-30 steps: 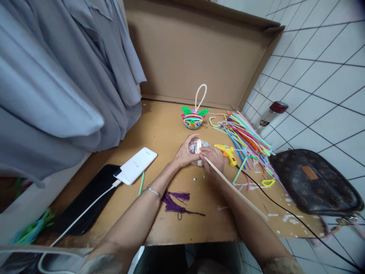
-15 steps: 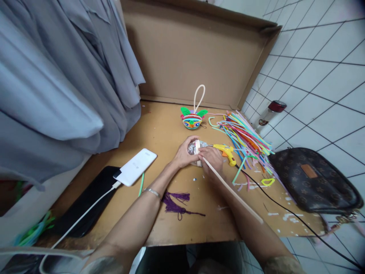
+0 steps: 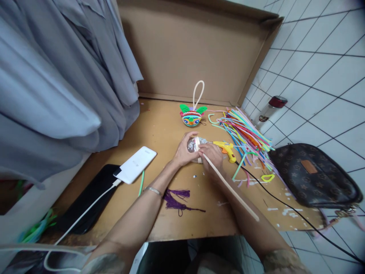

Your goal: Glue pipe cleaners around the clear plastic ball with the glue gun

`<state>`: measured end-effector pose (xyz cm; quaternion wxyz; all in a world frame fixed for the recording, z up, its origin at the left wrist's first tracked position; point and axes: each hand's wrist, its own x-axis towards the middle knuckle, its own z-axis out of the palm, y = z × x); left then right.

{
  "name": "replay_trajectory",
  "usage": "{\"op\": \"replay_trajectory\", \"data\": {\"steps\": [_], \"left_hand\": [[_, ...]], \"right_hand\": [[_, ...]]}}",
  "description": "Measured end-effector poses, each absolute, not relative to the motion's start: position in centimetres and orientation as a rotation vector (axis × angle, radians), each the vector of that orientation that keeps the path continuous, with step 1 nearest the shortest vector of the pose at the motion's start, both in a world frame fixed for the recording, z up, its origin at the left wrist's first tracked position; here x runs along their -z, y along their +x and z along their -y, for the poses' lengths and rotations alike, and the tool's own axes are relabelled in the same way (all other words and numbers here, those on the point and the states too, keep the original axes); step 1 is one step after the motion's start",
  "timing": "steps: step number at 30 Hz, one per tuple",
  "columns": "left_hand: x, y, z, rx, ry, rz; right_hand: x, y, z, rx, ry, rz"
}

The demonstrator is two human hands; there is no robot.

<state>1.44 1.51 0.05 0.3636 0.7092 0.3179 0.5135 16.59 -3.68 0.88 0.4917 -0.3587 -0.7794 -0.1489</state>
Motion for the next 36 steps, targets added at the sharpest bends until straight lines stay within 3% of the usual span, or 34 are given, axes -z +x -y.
{"op": "replay_trajectory", "data": {"steps": [26,36], "left_hand": [[0.39,1.37,-1.94,-1.358,1.99,-0.768],[0.76,0.8,-1.61,-1.22,2.198,-0.751]], "right_hand": [[-0.63,16.88,3.35,0.347,-0.803,1.857],[-0.8,16.59,3.66,0.314,-0.886,1.814]]}}
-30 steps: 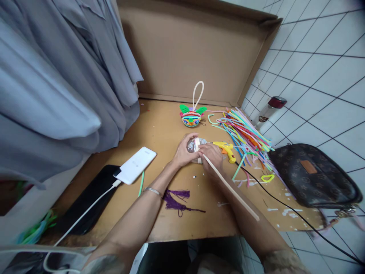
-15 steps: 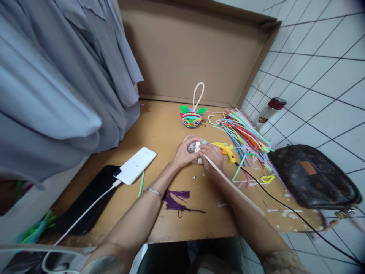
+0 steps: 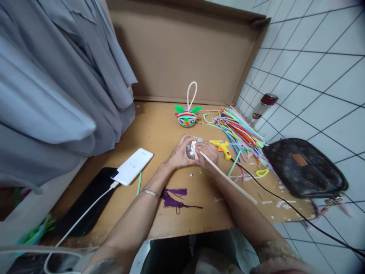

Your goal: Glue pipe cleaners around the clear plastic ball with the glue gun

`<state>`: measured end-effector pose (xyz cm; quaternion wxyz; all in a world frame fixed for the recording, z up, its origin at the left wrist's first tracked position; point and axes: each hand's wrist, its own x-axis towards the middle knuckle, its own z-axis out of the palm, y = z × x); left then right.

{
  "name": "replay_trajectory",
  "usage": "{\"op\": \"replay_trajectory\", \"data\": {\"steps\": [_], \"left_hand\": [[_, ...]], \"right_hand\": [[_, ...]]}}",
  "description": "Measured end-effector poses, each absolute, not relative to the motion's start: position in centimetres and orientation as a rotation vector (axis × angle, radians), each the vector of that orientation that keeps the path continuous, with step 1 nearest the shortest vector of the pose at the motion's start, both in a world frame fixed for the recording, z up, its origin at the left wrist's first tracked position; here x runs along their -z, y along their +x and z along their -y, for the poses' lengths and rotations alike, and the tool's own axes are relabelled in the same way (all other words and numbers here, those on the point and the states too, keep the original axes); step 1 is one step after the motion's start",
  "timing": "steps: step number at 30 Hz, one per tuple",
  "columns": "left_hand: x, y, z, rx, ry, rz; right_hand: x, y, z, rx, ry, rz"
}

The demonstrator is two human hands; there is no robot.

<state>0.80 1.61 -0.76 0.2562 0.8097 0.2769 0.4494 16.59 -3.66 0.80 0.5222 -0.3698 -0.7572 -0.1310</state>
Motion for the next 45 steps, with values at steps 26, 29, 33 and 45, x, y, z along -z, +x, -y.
{"op": "replay_trajectory", "data": {"steps": [26,29,33,45], "left_hand": [[0.9,2.2,1.1,-1.349,1.685,-0.953],[1.1,1.9,1.1,-1.323,1.541,-0.933],[1.0,1.7,1.1,-1.29,1.419,-0.876],[0.3,2.1,0.8,-1.259,1.438,-0.852]], "right_hand": [[-0.9,17.3,4.1,0.303,-0.929,1.884],[-0.8,20.1,3.9,0.424,-1.183,1.702],[-0.9,23.2,3.9,0.36,-1.913,1.413],[-0.8,23.1,3.0,0.2,-2.492,1.401]]}}
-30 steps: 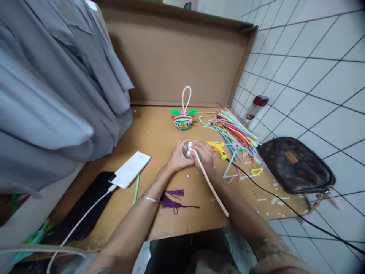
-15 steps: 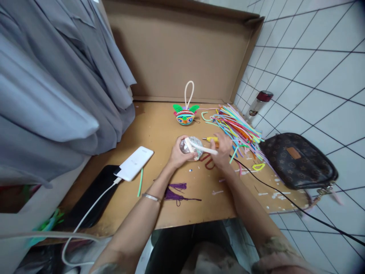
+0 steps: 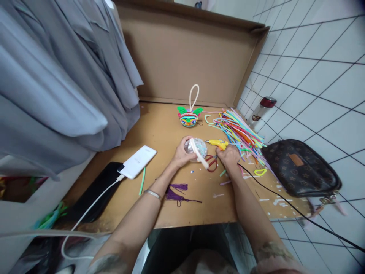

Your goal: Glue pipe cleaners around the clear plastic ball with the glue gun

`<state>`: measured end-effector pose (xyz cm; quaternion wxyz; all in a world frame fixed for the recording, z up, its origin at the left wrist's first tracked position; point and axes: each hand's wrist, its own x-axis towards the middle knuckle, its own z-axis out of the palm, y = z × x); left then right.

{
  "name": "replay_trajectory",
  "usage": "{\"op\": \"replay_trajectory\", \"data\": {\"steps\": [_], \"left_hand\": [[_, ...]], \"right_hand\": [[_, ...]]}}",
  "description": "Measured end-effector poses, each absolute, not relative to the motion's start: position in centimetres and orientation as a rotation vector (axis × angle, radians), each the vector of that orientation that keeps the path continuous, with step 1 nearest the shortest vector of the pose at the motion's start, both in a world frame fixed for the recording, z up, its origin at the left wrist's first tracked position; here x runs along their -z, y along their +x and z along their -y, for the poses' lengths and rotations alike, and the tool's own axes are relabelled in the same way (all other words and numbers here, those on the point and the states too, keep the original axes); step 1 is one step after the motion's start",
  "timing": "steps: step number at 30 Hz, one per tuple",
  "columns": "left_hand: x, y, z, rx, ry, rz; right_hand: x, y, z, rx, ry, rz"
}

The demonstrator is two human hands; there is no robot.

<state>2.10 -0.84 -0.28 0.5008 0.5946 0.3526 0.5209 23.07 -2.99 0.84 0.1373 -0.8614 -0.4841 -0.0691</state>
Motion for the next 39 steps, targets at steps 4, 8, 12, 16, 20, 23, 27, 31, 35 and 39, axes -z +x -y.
{"op": "replay_trajectory", "data": {"steps": [4,8,12,16,20,23,27,31,35,39], "left_hand": [[0.3,2.1,0.7,-1.275,1.451,-0.865],[0.5,2.1,0.6,-1.263,1.468,-0.862],[0.4,2.1,0.6,-1.246,1.483,-0.875],[0.3,2.1,0.5,-1.25,1.449,-0.851],[0.2,1.9,0.4,-1.21,1.408,-0.84],[0.2,1.5,0.2,-1.177,1.398,-0.818],[0.3,1.4,0.2,-1.172,1.387,-0.798],[0.2,1.5,0.2,-1.155,1.39,-0.777],[0.2,1.5,0.1,-1.154,1.408,-0.77],[0.4,1.6,0.0,-1.164,1.411,-0.796]], "right_hand": [[-0.9,23.4,2.8,0.144,-2.489,1.356],[-1.3,23.7,2.7,0.084,-2.431,1.296],[-1.7,24.2,2.7,0.115,-2.287,1.154],[-1.9,24.5,3.0,0.17,-2.066,1.163],[-1.9,24.0,3.5,0.196,-1.893,1.264],[-1.7,22.9,3.9,0.267,-1.749,1.368],[-1.8,21.5,4.5,0.35,-1.653,1.449],[-2.1,21.0,4.9,0.356,-1.735,1.475],[-2.3,21.0,4.9,0.349,-1.76,1.483],[-2.3,20.9,5.0,0.327,-1.776,1.499]]}}
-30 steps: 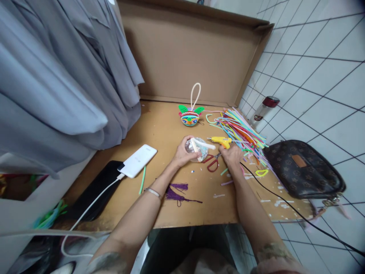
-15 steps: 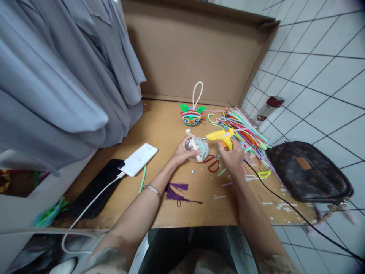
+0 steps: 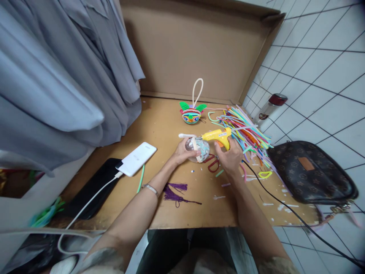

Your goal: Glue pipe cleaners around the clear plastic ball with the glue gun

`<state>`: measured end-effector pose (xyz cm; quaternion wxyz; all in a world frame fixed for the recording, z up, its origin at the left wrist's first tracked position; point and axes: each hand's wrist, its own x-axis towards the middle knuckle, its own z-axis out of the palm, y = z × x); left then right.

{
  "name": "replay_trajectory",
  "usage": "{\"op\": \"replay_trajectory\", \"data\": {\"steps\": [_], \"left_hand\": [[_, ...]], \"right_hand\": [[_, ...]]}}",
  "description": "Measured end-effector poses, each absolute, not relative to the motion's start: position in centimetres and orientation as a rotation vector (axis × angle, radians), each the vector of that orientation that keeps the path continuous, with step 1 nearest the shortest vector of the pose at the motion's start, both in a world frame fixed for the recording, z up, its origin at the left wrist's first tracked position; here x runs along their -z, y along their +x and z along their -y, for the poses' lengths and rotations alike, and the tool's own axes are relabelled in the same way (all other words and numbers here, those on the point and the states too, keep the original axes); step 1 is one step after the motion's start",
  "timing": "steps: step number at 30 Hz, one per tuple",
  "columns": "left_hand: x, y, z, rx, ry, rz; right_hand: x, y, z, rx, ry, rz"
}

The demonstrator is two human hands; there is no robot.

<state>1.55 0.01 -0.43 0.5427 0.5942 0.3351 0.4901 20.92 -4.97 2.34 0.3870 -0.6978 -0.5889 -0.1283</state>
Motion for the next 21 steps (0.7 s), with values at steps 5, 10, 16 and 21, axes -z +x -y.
{"op": "replay_trajectory", "data": {"steps": [5,10,16,21], "left_hand": [[0.31,1.7,0.05,-1.165,1.395,-0.791],[0.29,1.61,0.1,-1.164,1.416,-0.79],[0.43,1.65,0.04,-1.155,1.388,-0.797],[0.48,1.63,-0.03,-1.151,1.414,-0.802]], "right_hand": [[-2.46,20.79,5.09,0.315,-1.773,1.505],[-2.49,20.93,4.97,0.293,-1.79,1.506],[-2.59,21.04,4.91,0.273,-1.756,1.507],[-2.59,21.12,4.82,0.241,-1.761,1.515]]}}
